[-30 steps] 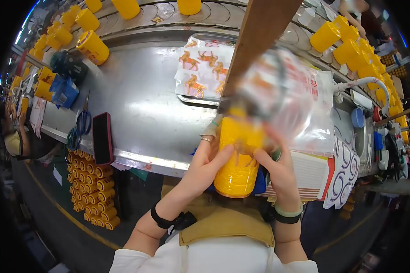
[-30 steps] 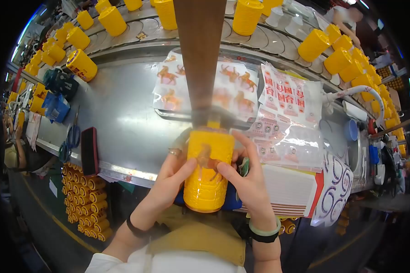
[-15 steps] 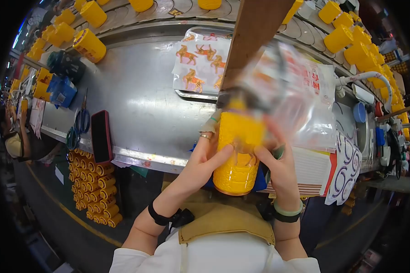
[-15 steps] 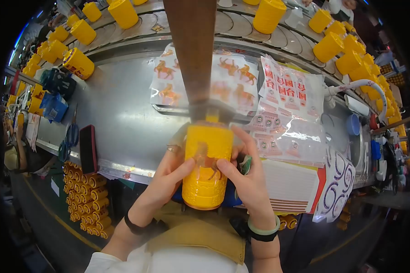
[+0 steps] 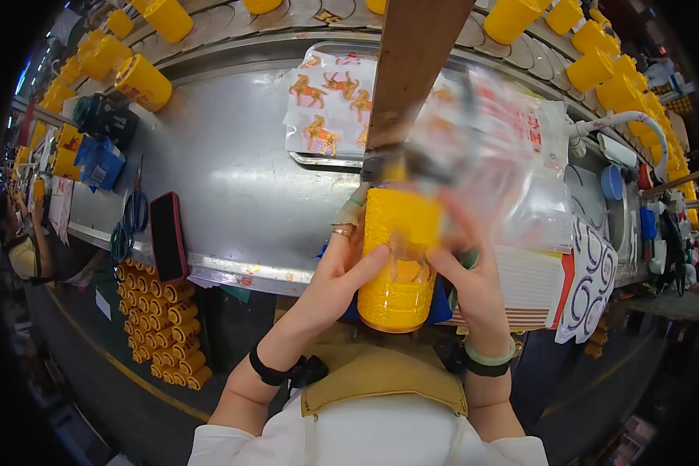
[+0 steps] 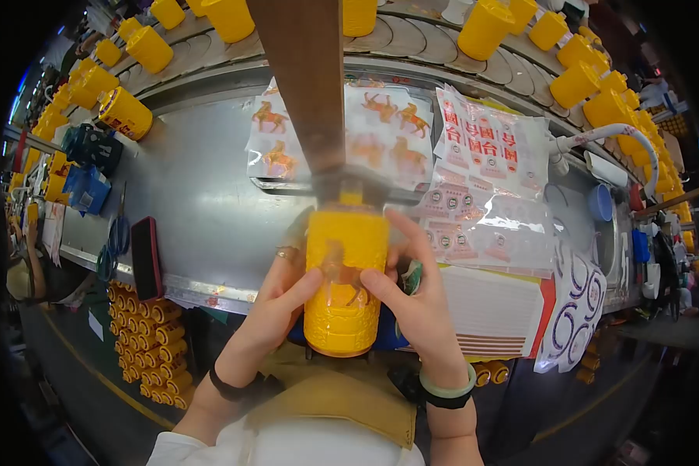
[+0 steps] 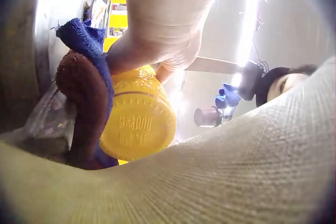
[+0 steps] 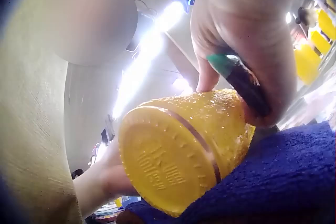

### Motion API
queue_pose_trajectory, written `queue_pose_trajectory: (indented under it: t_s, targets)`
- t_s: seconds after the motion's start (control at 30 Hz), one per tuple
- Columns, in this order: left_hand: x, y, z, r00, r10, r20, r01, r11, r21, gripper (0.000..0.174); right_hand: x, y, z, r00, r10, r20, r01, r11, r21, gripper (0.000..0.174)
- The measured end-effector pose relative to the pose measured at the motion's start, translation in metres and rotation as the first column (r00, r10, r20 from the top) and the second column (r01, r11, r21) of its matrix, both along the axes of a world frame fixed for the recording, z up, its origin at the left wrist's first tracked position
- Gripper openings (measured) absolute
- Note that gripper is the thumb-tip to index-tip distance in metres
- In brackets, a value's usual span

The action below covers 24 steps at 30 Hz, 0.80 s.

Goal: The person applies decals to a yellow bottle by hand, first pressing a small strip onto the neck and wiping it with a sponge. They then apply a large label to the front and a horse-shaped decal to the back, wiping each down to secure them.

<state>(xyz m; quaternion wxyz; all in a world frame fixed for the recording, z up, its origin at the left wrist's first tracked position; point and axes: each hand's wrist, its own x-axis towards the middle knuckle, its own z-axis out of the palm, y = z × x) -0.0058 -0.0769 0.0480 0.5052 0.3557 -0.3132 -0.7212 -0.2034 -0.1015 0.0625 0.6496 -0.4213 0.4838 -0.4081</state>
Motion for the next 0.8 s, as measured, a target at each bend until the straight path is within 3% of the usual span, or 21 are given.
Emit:
queue_pose_trajectory:
  t_s: [0.57, 0.63, 0.8]
  targets:
    - [0.002, 0.004, -0.003, 0.997, 0.029, -0.075, -0.028, 1.0, 0.011, 0.077, -0.002, -0.002, 0.009, 1.0, 0.015, 0.017, -0.016, 0.999, 0.041, 0.07]
    - [0.001, 0.009, -0.002, 0.998, 0.001, 0.062, 0.01, 0.985, -0.172, 0.083, -0.002, -0.001, 0.009, 1.0, 0.015, 0.006, -0.015, 0.999, 0.043, 0.07]
    - [-0.003, 0.014, 0.0, 0.995, -0.017, 0.103, 0.029, 0.993, -0.117, 0.089, 0.002, -0.001, 0.008, 0.998, 0.004, -0.061, -0.003, 1.0, 0.029, 0.071]
